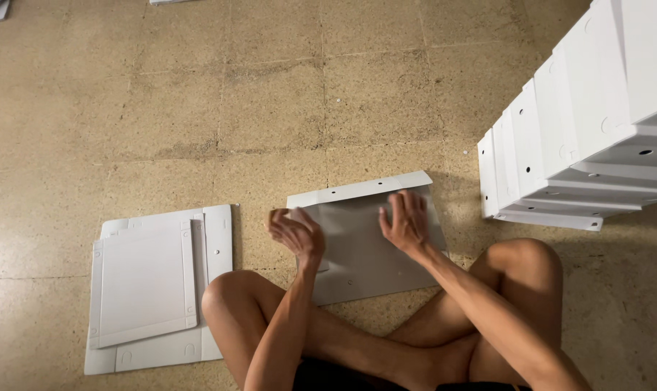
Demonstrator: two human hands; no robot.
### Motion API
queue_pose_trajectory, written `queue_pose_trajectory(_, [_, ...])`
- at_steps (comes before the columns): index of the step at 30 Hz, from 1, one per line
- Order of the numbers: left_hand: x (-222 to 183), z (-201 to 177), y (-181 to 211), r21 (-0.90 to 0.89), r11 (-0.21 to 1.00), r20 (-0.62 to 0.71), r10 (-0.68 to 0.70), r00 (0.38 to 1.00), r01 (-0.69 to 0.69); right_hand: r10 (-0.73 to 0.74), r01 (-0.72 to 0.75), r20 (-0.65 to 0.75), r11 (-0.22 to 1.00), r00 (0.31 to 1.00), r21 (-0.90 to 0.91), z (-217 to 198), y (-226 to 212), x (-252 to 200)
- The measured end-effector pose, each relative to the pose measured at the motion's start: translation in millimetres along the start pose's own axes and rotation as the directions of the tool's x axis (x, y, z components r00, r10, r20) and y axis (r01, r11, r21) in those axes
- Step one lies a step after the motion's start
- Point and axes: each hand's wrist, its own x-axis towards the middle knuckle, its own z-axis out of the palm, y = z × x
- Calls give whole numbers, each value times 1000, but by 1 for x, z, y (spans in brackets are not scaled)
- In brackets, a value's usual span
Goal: The person folds and presses white cardboard sheets into small square boxes, securing the corners by hand, and places the finished boxes onto a stack.
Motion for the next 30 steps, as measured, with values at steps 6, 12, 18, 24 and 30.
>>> queue_pose_trajectory(6, [11,-6,61,132,637,171,740,650,-760,189,-168,573,982,797,-90,-16,-37,75])
queue_pose_trajectory(12, [95,39,71,331,697,790,164,591,-636,166,-239,698,971,697,7,18,-6,86])
queue_pose_trajectory(18, [111,81,-32,348,934,719,-214,661,-76,404,-462,281,868,871,183,-78,-5,82])
queue_pose_trajectory(24, [46,-53,-10,200,899,738,-400,543,390,621,-704,561,704,547,-92,-55,72,28])
queue_pose_trajectory(30, [-56,-91,-6,267,909,851,-379,364,321,416,-462,684,877,599,-129,-50,64,75])
